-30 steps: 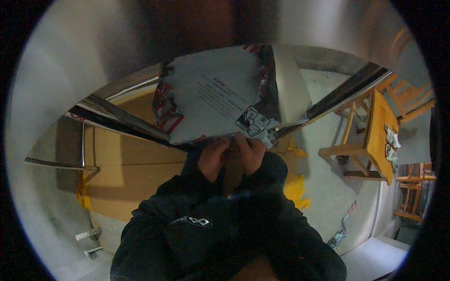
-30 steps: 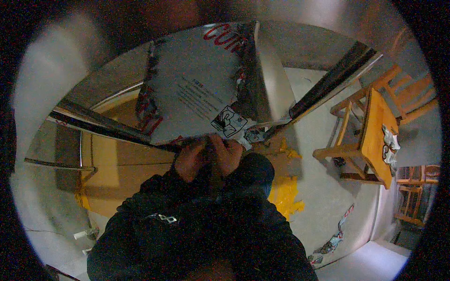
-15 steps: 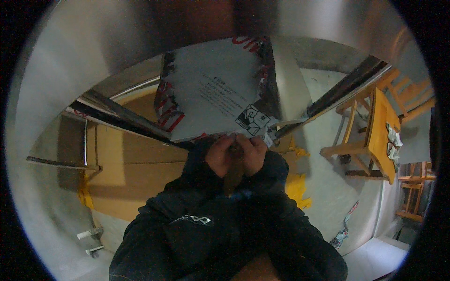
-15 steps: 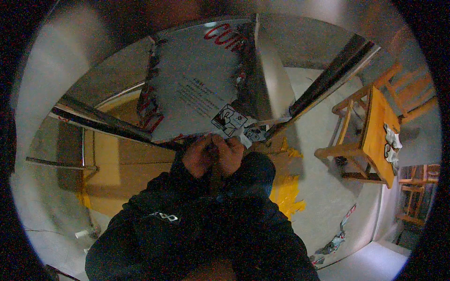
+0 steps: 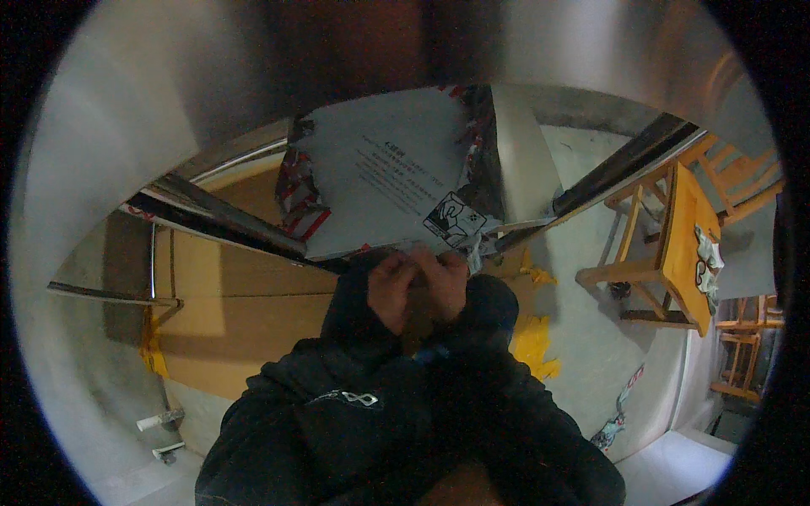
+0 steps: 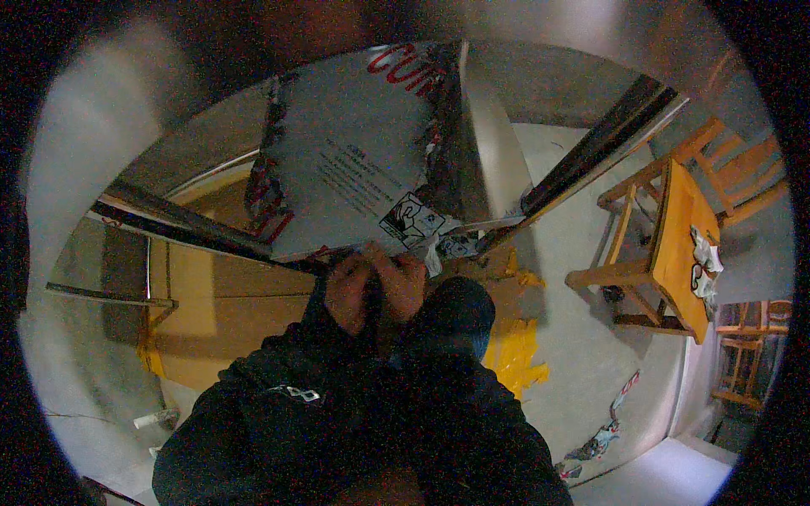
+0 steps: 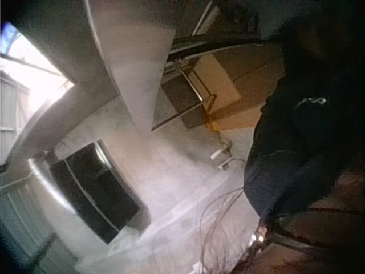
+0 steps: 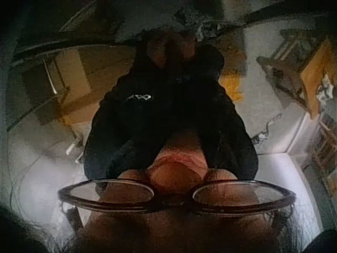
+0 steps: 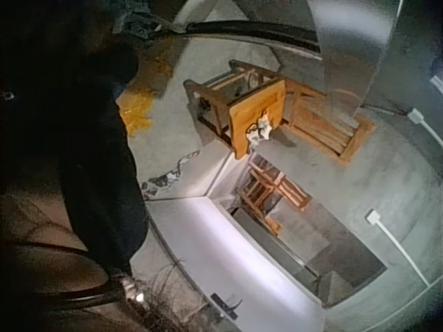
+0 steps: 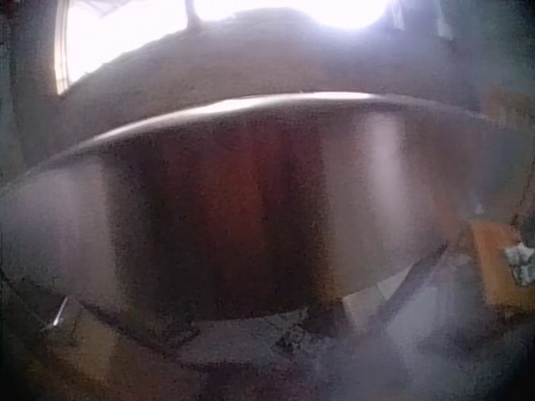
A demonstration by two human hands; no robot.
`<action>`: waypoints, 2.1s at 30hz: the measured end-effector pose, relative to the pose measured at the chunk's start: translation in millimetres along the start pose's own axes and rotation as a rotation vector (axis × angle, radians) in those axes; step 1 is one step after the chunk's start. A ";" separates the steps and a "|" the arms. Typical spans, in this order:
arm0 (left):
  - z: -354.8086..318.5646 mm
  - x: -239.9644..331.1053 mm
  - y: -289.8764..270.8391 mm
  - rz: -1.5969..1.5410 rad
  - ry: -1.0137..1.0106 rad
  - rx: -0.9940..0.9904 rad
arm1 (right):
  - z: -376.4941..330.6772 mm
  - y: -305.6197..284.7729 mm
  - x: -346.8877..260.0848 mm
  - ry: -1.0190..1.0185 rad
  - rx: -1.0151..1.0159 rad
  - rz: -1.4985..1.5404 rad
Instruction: The person assembles a stainless steel frame by attaching a metal sheet to the structure. They align the sheet, secure it with fasteners, and remove protective film from the surface.
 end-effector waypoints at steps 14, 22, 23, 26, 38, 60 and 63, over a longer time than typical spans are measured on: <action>6.9 -81.8 11.6 -0.862 -0.565 -0.096 | -17.3 9.2 -30.0 -0.421 0.035 -0.233; -3.8 -97.2 20.2 -1.118 -0.847 -0.111 | -4.0 -4.8 -1.6 -0.321 0.122 -0.145; -4.9 -108.3 19.1 -1.138 -0.846 -0.084 | -9.3 -0.6 -11.7 -0.541 0.106 -0.237; 7.5 -57.2 -21.5 -0.195 -0.149 -0.035 | -26.6 0.5 -25.7 -0.670 0.071 -0.265; -12.1 17.5 -35.8 0.211 0.348 0.122 | -13.1 5.5 12.9 -0.041 0.002 0.099; 14.1 -83.6 -25.9 -0.226 0.017 -0.113 | -21.6 36.3 11.1 0.210 -0.143 0.644; 10.4 -66.0 -17.4 -0.652 -0.312 -0.193 | -20.6 35.1 3.6 0.150 -0.229 0.492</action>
Point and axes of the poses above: each hand's wrist, its own z-axis towards the middle knuckle, its own y-axis out of the palm, x = y × z, the point moved 10 cm from there along z, towards the middle knuckle, and after that the axes turned 7 degrees about x, right-handed, at the moved point
